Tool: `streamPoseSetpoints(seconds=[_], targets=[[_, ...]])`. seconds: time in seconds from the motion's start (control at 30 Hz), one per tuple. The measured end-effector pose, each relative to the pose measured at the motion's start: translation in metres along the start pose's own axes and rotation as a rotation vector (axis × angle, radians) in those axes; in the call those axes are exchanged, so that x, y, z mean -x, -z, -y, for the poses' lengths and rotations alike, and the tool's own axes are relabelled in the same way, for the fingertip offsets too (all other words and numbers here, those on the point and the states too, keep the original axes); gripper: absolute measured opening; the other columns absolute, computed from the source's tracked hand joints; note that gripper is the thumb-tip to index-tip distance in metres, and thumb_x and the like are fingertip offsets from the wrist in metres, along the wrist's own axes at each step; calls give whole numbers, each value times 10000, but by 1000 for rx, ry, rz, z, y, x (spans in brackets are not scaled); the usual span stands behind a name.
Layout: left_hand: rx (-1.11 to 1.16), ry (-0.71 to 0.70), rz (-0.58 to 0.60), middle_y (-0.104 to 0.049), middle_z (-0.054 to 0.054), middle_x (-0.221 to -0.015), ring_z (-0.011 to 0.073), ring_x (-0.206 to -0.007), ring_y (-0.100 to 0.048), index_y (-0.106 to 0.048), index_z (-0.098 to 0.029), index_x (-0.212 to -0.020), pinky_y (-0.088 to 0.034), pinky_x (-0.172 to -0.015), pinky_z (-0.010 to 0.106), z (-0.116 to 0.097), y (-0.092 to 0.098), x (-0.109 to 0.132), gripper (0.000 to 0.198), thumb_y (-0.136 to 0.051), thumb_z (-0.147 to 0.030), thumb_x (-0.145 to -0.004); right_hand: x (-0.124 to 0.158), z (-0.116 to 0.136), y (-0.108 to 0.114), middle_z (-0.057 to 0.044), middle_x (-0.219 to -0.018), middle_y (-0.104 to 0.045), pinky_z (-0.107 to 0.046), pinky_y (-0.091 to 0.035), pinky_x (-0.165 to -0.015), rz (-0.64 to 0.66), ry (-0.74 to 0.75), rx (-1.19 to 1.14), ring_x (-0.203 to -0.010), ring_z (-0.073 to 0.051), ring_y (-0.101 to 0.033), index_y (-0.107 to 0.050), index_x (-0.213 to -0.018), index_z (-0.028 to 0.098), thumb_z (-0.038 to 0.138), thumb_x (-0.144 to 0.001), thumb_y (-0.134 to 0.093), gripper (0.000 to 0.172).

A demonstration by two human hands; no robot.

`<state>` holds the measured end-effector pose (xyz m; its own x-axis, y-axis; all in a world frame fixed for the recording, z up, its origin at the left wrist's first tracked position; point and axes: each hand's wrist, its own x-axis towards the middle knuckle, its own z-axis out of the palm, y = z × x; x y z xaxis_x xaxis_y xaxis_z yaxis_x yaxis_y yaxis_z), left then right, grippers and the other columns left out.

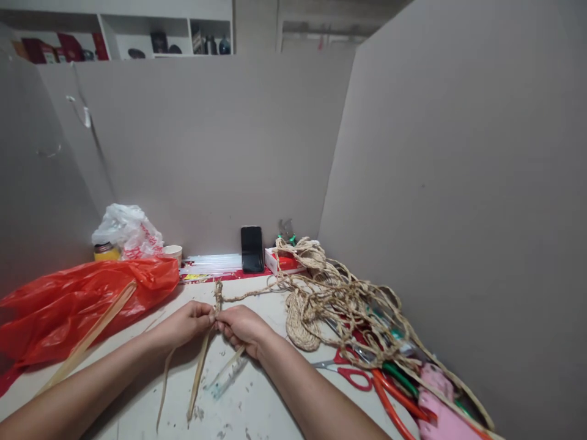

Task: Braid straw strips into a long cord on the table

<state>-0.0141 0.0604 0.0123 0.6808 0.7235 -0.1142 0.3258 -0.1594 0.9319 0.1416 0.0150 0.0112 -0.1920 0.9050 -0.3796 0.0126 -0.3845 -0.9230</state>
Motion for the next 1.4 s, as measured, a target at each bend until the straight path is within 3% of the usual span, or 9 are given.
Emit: streamPoseSetpoints(seconds=[0.13, 0.3, 0.53, 0.7, 0.87, 1.03, 1.13, 1.3, 1.4], targets=[[-55, 79, 43, -417, -68, -479, 52, -419, -280, -563, -140, -689, -201, -430, 203, -14, -4, 6, 206, -549, -345, -709, -1, -3, -7, 93, -314, -313, -189, -72, -325, -108, 45, -50, -275, -28, -174, -480, -501, 157, 132, -710, -477, 211], [142, 199, 85, -510, -28, -443, 78, -301, -374, -535, -154, -731, -259, -335, 192, -15, -14, 12, 241, -517, -393, -703, 3, -6, -12, 83, -289, -315, -201, -78, -334, -141, 89, -90, -277, -29, -201, -423, -433, 164, 94, -678, -478, 261], [178, 168, -63, -581, -4, -513, 133, -353, -522, -504, -161, -869, -388, -354, 218, -7, -43, 17, 289, -530, -414, -732, 6, -5, -13, 98, -329, -312, -184, -79, -330, -62, 65, -185, -284, -25, -170, -452, -507, 160, 154, -724, -470, 218], [138, 257, 66, -612, 27, -526, 152, -386, -546, -530, -145, -914, -379, -374, 218, -23, -21, 17, 319, -547, -381, -699, 4, -4, -6, 113, -348, -284, -171, -71, -345, 17, 45, -228, -305, -20, -128, -480, -570, 143, 125, -726, -449, 160], [142, 52, -354, -530, -27, -514, 54, -412, -430, -554, -123, -755, -319, -429, 169, -14, 4, 1, 248, -601, -337, -639, 1, -3, 5, 132, -383, -220, -177, -53, -358, 144, 20, -235, -341, -33, -81, -515, -669, 139, 166, -753, -451, 109], [426, 217, -58, -462, -38, -503, 43, -385, -343, -508, -148, -665, -233, -402, 179, -6, -15, 4, 226, -546, -370, -683, -1, -3, 10, 126, -401, -231, -173, -67, -364, 212, 28, -157, -353, -34, -87, -489, -660, 153, 216, -768, -475, 125], [356, 232, -58, -318, -94, -477, 27, -366, -172, -500, -163, -657, -102, -390, 188, -7, -18, 8, 193, -553, -345, -691, 1, -1, 13, 127, -407, -229, -176, -84, -363, 211, 41, -57, -350, -36, -97, -518, -679, 150, 231, -770, -484, 126], [94, -4, -61, -553, 14, -608, 85, -565, -461, -605, -121, -647, -329, -537, 194, -3, -11, 3, 180, -543, -282, -699, 2, -3, 16, 99, -394, -302, -209, -109, -375, 81, 125, 205, -349, -51, -180, -567, -649, 144, 246, -774, -506, 173], [88, 77, -44, -512, -4, -577, 71, -507, -406, -581, -128, -644, -279, -475, 189, -3, -11, 2, 167, -530, -277, -700, 1, -6, 13, 73, -440, -369, -207, -162, -415, -30, 212, 380, -415, -55, -254, -573, -598, 131, 219, -750, -552, 178]])
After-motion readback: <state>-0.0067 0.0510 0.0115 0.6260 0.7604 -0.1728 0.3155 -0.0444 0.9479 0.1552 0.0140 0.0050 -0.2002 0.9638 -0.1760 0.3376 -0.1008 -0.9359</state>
